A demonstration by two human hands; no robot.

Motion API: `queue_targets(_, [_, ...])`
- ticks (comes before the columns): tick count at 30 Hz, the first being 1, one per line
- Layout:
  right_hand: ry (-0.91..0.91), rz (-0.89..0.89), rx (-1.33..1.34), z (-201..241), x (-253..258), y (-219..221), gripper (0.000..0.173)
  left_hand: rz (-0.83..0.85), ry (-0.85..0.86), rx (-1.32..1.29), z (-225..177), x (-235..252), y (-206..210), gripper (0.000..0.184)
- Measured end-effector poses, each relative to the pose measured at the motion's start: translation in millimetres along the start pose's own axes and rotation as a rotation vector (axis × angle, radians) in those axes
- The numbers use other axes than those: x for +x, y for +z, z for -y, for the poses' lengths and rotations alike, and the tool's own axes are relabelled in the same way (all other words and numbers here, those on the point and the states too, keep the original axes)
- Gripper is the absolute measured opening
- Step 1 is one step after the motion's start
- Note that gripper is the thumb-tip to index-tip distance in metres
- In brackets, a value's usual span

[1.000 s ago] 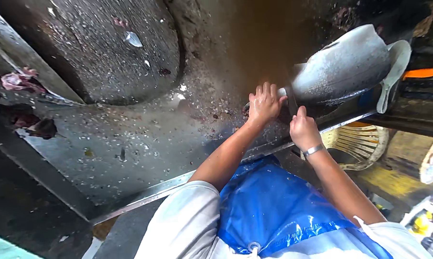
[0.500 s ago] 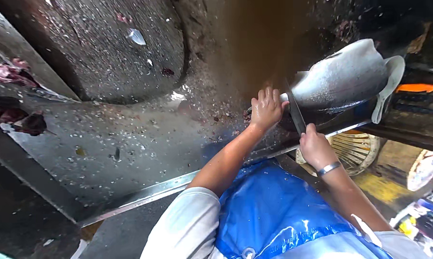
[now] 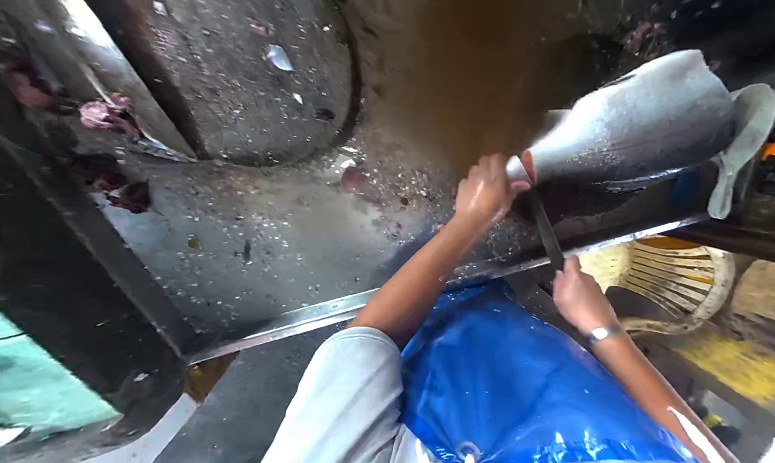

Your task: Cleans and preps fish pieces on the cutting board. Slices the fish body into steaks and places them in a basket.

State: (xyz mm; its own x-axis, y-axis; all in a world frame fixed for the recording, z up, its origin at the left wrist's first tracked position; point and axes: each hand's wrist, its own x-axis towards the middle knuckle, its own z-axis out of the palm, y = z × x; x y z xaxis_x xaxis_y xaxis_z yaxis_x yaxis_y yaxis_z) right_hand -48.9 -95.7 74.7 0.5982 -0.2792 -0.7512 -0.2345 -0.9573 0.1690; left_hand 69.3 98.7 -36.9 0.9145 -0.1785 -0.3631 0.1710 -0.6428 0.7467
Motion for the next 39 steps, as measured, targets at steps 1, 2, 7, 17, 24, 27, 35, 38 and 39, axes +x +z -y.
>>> queue_targets(1, [0.012, 0.022, -0.019, -3.7, -7.3, 1.2, 0.041, 0.021, 0.016, 0.008, 2.9, -4.3, 0.5, 0.066])
queue_targets(2, [0.023, 0.038, -0.043, -7.1, -12.6, -0.7, 0.039, 0.020, 0.045, 0.038, 5.3, -6.2, 3.1, 0.060])
queue_targets(7, [-0.136, 0.084, 0.358, -55.0, -46.9, -40.3, 0.030, -0.171, 0.087, -0.218, 26.5, -27.2, 1.6, 0.042])
queue_targets(17, [-0.744, 0.063, 0.993, 57.8, 43.2, -55.7, 0.030, -0.970, -0.061, -1.118, 70.5, -39.1, -145.0, 0.052])
queue_targets(24, [-0.889, -0.245, 0.671, 128.0, 66.9, -51.5, 0.067, -0.932, -0.487, -0.812, 180.3, -29.7, -189.8, 0.061])
queue_targets(27, [-0.934, -0.305, 0.407, 145.3, 81.0, -24.6, 0.086, -0.788, -0.629, -0.589, 192.1, -36.4, -209.5, 0.067])
queue_targets(35, [-0.787, -0.450, 0.087, 193.9, 128.3, 43.4, 0.050, -0.827, -0.485, -0.614, 201.2, -44.1, -219.4, 0.051])
queue_targets(38, [-1.018, -0.587, 0.112, 265.6, 124.5, -9.9, 0.035, -0.898, -0.394, -0.765, 199.9, -71.9, -209.5, 0.053])
queue_targets(39, [-1.116, -0.601, 0.110, 303.7, 120.7, -32.1, 0.034, -0.904, -0.348, -0.795, 197.1, -91.3, -199.6, 0.053])
